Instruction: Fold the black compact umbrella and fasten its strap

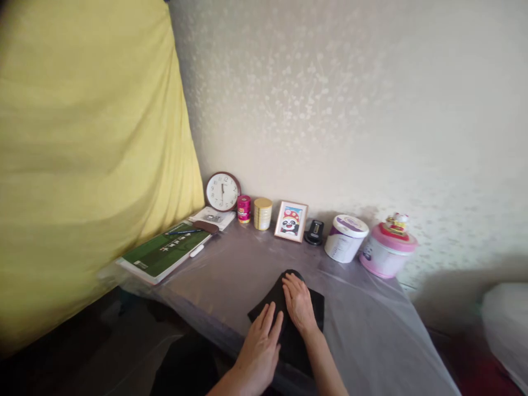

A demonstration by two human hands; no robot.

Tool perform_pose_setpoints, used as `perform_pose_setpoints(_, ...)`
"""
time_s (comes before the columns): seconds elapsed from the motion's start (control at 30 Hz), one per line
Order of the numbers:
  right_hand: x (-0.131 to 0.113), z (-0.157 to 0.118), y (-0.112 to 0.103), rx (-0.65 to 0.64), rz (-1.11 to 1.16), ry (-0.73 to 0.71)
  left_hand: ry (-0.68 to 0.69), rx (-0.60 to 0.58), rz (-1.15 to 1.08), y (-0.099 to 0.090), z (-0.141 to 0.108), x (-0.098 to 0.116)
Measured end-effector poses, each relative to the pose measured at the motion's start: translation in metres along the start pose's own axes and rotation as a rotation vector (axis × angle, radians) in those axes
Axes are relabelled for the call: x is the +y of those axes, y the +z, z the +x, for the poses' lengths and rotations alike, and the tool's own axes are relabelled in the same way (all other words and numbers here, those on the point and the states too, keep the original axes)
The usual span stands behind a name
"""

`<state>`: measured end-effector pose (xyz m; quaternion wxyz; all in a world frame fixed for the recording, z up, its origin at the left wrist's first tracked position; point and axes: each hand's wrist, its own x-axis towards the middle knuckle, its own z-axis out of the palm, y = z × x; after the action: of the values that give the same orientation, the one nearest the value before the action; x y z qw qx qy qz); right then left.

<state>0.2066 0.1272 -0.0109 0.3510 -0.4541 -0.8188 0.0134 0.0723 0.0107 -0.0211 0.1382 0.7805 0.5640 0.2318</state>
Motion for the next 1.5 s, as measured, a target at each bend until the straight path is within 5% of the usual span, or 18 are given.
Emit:
perform_pose_setpoints(0.2,0.049,-0.024,-0.038,0.266,-0.075,0.475,0.0,-0.025,0.027,-0.008,-0.002,0.002)
perform_pose_setpoints(0.47,0.038,-0.078,-0.069,-0.01,0.368,0.935,-0.005,-0.091,-0.042,-0.012,-0.002,0.003)
perform_pose_setpoints(0.77,0.013,-0.065,-0.066,0.037,0.281,0.861,-0.009,-0.132,-0.006,-0.005,0.002,-0.002)
perform_pose_setpoints(1.13,-0.024,-0.02,-0.064,0.049,0.613,0.676,-0.076,-0.13,-0.017,-0.004,0.004,0.001)
perform_pose_setpoints(1.33,-0.034,0.011,-0.033,0.014,0.612,0.634,-0.036,-0.115,-0.014,-0.001,0.008,-0.003)
perform_pose_setpoints(1.5,-0.017,0.021,0.003,-0.029,0.545,0.628,-0.09,-0.162,-0.107,-0.006,0.009,-0.006)
